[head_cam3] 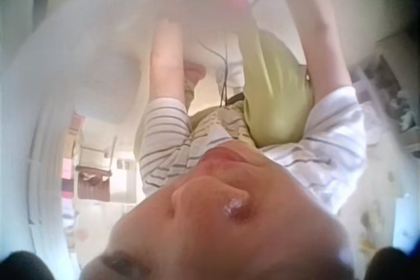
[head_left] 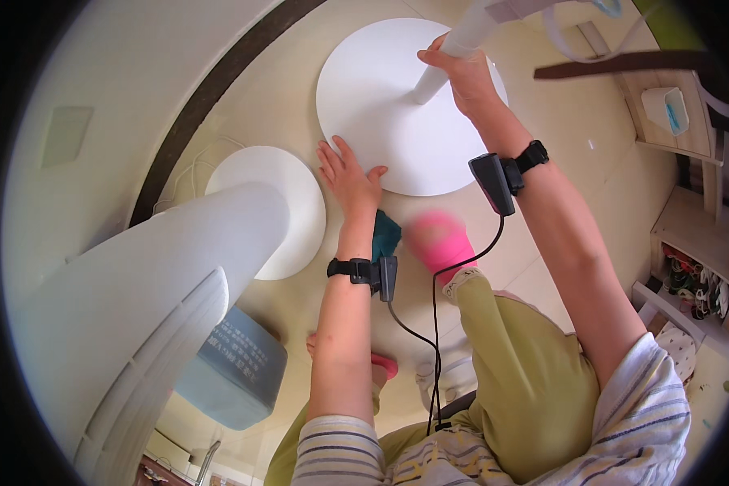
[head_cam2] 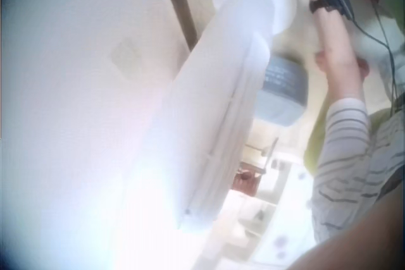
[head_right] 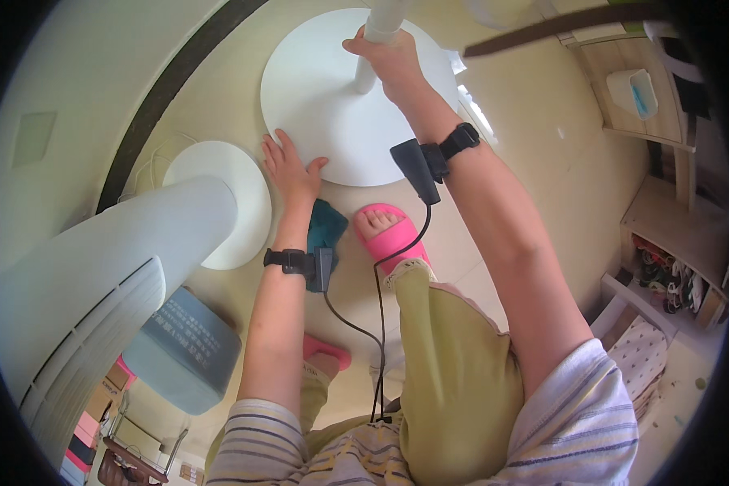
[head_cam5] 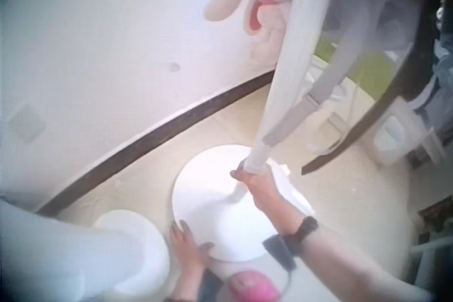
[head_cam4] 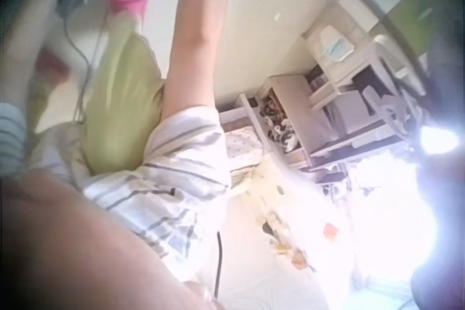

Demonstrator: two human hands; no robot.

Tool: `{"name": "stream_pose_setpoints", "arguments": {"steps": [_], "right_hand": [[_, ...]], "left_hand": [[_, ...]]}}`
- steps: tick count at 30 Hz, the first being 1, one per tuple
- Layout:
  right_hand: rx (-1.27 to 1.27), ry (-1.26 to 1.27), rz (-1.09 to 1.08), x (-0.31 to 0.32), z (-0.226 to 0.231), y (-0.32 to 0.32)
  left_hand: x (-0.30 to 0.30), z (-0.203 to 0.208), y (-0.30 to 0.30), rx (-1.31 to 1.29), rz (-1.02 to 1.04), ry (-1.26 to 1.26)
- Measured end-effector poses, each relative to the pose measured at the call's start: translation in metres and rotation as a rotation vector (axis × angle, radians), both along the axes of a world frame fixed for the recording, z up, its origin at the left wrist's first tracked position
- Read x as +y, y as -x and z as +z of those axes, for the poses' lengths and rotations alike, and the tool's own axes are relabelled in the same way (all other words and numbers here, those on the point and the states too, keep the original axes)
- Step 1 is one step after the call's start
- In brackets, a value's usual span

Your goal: The person cleans the floor by hand with a cloth, first moving a tower fan and then wiping the area underneath and surrounding it.

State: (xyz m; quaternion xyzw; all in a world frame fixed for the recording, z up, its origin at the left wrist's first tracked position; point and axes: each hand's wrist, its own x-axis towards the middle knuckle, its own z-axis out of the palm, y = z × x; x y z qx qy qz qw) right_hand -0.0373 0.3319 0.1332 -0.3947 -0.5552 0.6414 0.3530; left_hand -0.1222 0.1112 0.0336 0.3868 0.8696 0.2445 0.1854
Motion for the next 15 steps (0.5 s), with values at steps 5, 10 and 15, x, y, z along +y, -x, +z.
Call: {"name": "stream_pose_setpoints", "arguments": {"steps": [5,10,15], "right_hand": [[-0.087,0.034,0.011,-0.002,-0.007,0.012],[-0.128,0.040,0.039,-0.001,-0.001,0.023],[-0.076,0.028,0.100,0.005,0.000,0.041]], "left_hand": [[0.011,-0.003,0.007,-0.031,-0.008,0.165],[0.010,-0.003,0.002,-0.068,0.051,0.077],[0.012,-0.001,-0.004,-0.052,0.101,-0.001]]}}
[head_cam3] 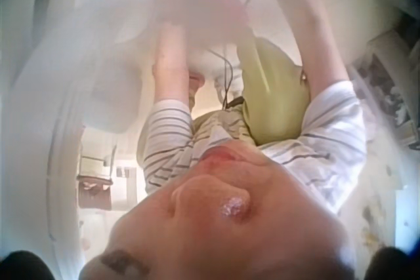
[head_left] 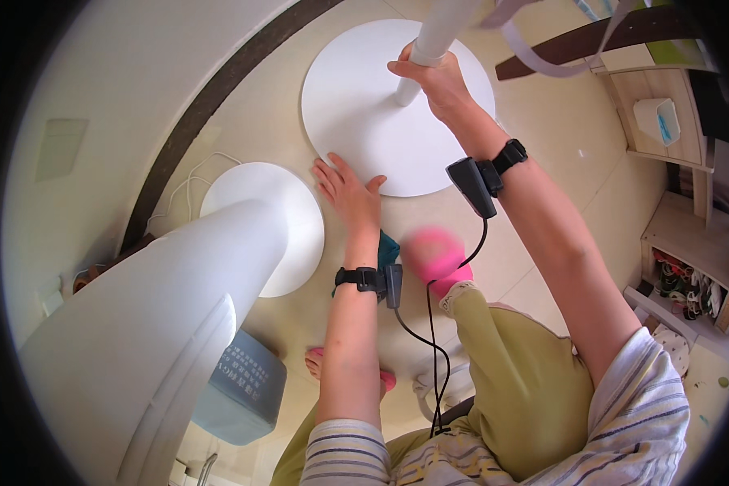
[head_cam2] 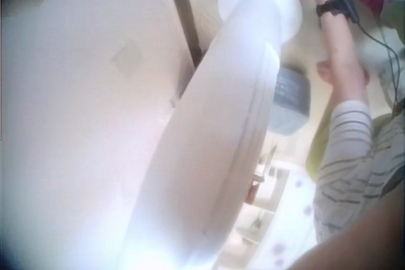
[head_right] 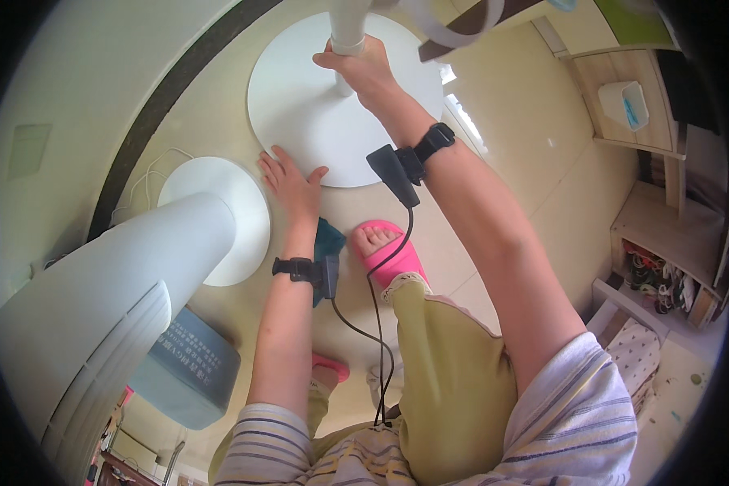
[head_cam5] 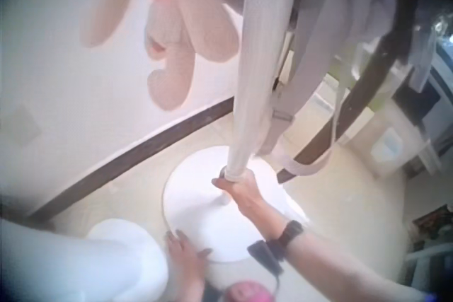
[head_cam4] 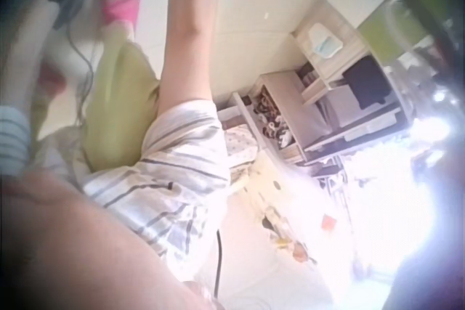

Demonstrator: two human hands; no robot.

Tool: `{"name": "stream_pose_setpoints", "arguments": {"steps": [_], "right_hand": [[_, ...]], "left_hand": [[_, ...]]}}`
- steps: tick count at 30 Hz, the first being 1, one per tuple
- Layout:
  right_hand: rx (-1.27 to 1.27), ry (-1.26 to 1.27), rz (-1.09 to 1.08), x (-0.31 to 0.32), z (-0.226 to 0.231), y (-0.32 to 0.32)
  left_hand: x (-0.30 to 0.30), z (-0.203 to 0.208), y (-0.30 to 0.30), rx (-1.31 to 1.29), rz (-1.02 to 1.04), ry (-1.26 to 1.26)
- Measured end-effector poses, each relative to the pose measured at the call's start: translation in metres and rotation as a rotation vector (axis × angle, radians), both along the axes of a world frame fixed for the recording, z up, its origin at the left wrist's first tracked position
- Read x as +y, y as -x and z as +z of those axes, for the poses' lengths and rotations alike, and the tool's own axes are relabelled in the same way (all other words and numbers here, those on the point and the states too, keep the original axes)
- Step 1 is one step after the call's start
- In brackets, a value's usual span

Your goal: The person cleans the floor by hand with a cloth, first moving a tower fan and then wiping the area underneath and surrounding it.

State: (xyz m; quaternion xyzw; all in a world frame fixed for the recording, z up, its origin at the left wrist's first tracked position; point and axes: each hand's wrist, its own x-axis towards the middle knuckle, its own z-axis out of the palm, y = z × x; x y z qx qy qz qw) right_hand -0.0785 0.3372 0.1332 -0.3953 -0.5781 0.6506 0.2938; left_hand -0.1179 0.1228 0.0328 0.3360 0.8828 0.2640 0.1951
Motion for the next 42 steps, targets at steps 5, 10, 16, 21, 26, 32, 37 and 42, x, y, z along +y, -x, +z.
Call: {"name": "stream_pose_setpoints", "arguments": {"steps": [5,10,16,21,26,32,37,42], "right_hand": [[0.082,0.059,0.053,-0.001,-0.001,0.015],[0.051,-0.007,0.132,0.000,-0.005,0.015],[-0.002,0.007,0.196,0.008,-0.015,0.005],[-0.003,0.007,0.222,0.005,-0.018,0.000],[-0.131,-0.012,0.159,0.002,-0.017,-0.003],[-0.218,-0.155,0.084,-0.002,0.006,-0.018],[-0.335,-0.401,-0.009,-0.020,0.002,-0.021],[-0.586,-0.377,0.029,-0.015,0.066,-0.058]], "left_hand": [[-0.005,-0.004,-0.002,0.047,0.058,-0.028],[-0.008,-0.004,-0.005,0.047,0.087,0.021],[-0.009,-0.003,-0.020,0.056,0.093,0.076],[-0.015,-0.009,-0.036,0.095,0.103,0.083],[-0.016,0.001,-0.033,0.057,0.038,0.175],[-0.044,0.025,-0.026,0.041,-0.037,0.037],[-0.099,0.047,-0.041,0.067,0.032,0.053],[-0.094,0.060,-0.088,0.019,-0.131,-0.020]]}}
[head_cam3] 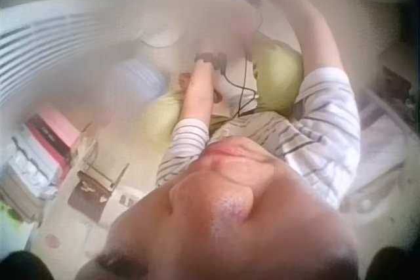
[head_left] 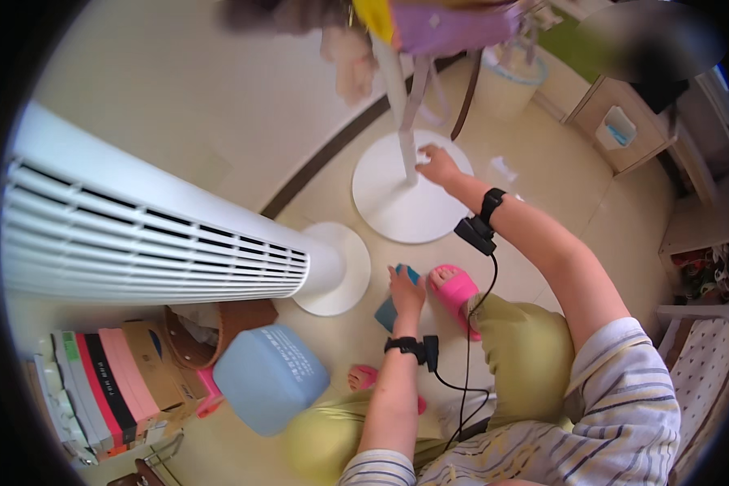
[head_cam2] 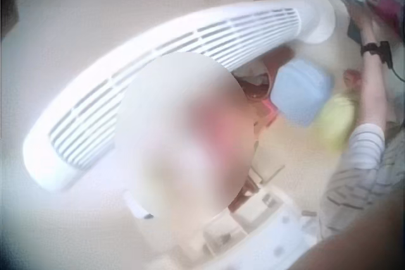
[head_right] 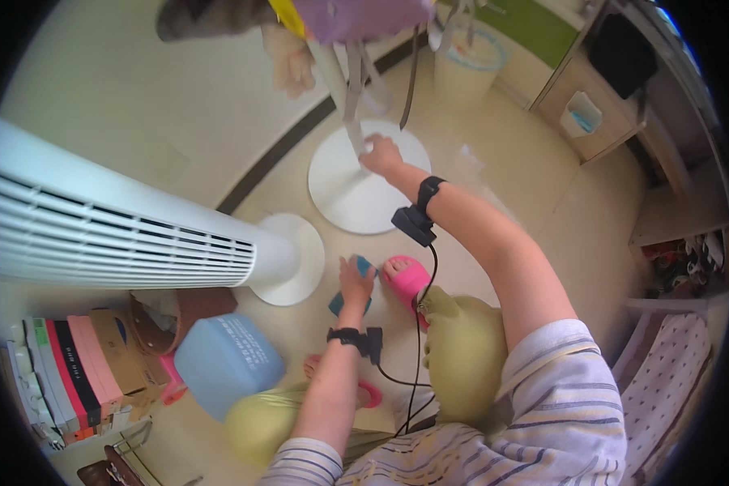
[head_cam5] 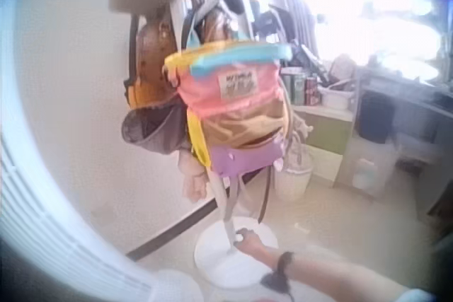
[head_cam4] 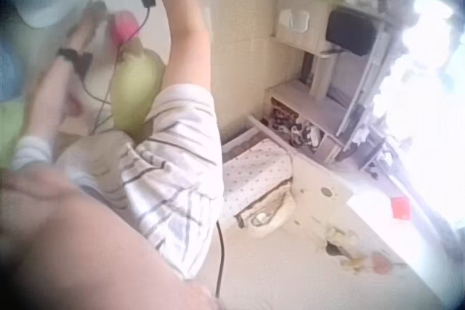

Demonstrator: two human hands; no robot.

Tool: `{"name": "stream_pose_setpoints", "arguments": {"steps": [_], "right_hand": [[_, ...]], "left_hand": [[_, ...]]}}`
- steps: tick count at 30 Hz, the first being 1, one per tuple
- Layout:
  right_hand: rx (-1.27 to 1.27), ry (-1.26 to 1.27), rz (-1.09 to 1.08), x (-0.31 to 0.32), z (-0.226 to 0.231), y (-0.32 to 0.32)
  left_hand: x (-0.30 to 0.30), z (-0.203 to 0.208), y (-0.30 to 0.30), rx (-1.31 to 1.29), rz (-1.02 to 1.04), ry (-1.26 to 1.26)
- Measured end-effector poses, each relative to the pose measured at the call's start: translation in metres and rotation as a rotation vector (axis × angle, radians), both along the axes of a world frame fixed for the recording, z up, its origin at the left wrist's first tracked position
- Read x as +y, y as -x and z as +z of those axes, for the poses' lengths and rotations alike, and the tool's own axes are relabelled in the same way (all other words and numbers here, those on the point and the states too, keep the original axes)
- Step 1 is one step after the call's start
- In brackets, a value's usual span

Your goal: The person cleans the floor by hand with a cloth, first moving a tower fan and then wiping the area underneath and surrounding it.

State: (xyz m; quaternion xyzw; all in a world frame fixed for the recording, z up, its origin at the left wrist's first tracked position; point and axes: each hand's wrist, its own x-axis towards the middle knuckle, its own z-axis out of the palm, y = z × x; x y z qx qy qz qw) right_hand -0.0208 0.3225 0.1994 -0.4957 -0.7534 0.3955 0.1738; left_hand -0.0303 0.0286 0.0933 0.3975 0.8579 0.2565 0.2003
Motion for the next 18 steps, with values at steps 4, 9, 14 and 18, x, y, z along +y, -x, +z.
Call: {"name": "stream_pose_setpoints", "arguments": {"steps": [4,9,14,18], "right_hand": [[0.097,0.124,0.111,-0.044,0.090,0.003],[0.290,0.154,0.079,-0.074,0.167,-0.040],[0.413,0.345,0.036,-0.122,0.242,-0.078],[0.513,0.423,0.025,-0.157,0.256,-0.100]], "left_hand": [[-0.021,0.017,-0.004,0.046,-0.073,-0.098],[-0.027,0.072,-0.051,-0.098,-0.184,-0.151],[-0.042,0.105,-0.059,-0.150,-0.268,-0.208],[-0.053,0.099,-0.049,-0.155,-0.351,-0.183]]}}
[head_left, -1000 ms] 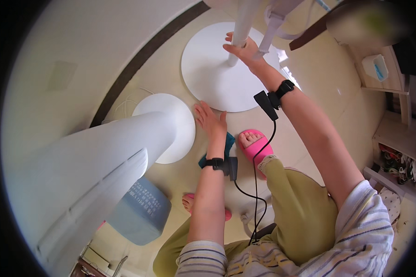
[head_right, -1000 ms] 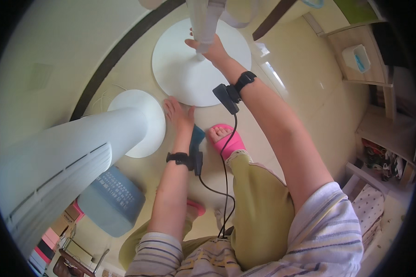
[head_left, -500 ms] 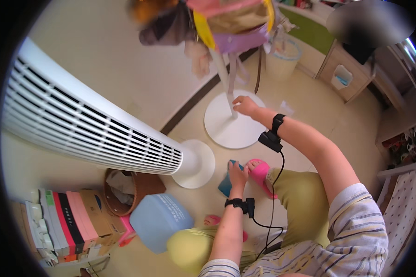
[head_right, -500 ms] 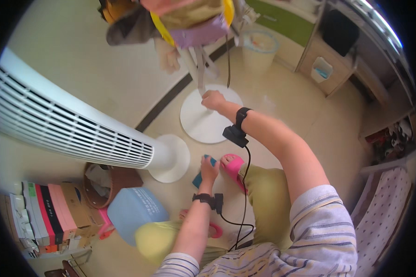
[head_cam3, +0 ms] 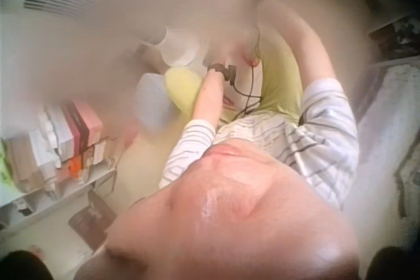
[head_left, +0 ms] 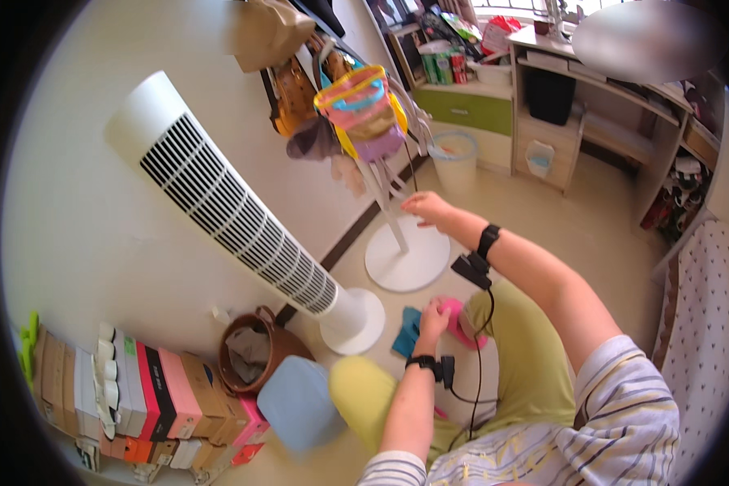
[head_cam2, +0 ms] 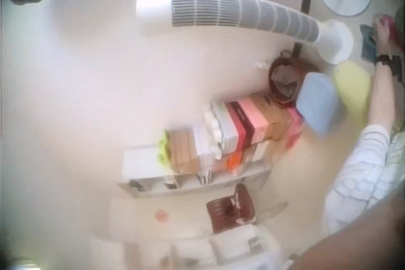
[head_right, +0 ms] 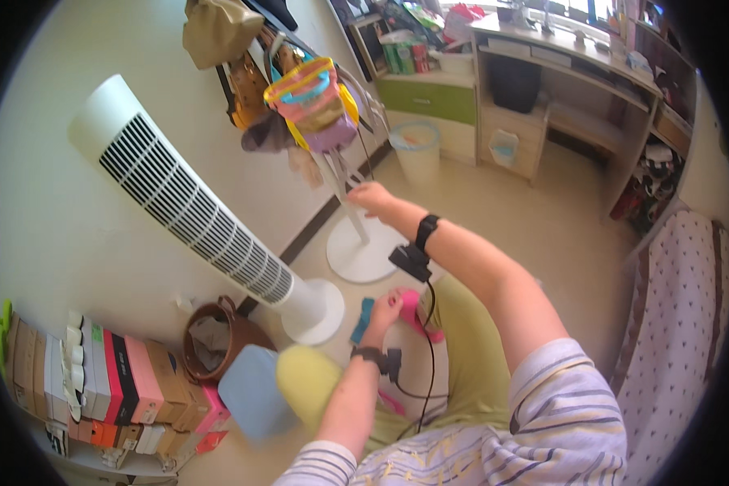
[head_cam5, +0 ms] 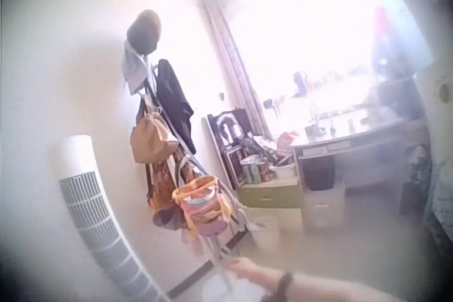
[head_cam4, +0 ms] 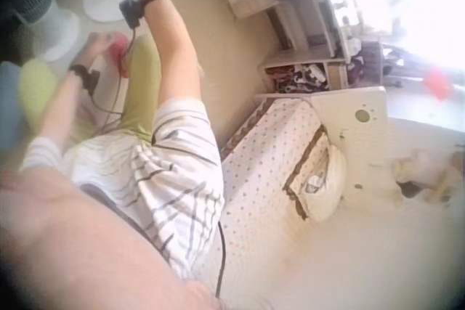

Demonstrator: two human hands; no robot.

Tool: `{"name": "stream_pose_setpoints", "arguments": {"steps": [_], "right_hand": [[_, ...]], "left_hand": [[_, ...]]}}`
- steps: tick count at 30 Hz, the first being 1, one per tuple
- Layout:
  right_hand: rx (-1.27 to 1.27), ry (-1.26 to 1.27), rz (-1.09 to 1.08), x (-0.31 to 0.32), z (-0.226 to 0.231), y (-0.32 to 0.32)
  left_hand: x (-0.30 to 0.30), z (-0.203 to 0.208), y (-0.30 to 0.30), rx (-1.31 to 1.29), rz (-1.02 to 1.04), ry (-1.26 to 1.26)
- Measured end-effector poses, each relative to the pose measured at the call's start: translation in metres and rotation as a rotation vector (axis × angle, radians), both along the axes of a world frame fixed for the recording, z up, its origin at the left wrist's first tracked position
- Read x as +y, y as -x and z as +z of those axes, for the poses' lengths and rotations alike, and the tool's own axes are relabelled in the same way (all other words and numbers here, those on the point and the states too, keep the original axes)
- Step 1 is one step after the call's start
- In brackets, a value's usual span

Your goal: The person cleans the floor by hand with a cloth, first moving a tower fan and then wiping the area underneath and surrounding it.

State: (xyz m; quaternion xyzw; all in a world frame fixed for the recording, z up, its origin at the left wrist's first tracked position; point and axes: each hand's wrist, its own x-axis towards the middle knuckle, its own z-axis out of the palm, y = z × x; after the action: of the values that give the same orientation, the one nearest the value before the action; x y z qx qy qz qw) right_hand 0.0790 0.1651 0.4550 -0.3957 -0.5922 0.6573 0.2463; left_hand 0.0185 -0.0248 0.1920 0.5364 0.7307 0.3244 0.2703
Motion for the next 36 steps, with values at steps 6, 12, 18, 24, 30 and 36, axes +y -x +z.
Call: {"name": "stream_pose_setpoints", "arguments": {"steps": [6,12,18,24,30,36], "right_hand": [[-0.010,-0.040,-0.128,-0.003,0.011,-0.032],[-0.118,-0.131,-0.117,0.024,-0.007,-0.050],[-0.389,-0.174,-0.210,0.059,-0.080,-0.119],[-0.659,-0.164,-0.080,0.035,-0.266,-0.235],[-0.970,-0.439,-0.040,-0.034,-0.402,-0.318],[-1.021,-0.452,-0.006,-0.060,-0.429,-0.322]], "left_hand": [[-0.015,0.011,-0.021,0.102,-0.020,0.050],[-0.035,-0.025,0.000,0.049,-0.020,0.163],[-0.022,-0.065,0.019,0.162,0.068,0.145],[-0.020,-0.132,0.057,0.424,0.076,0.124],[-0.017,-0.181,0.044,0.546,0.016,0.028],[-0.011,-0.178,-0.061,0.475,-0.323,-0.144]]}}
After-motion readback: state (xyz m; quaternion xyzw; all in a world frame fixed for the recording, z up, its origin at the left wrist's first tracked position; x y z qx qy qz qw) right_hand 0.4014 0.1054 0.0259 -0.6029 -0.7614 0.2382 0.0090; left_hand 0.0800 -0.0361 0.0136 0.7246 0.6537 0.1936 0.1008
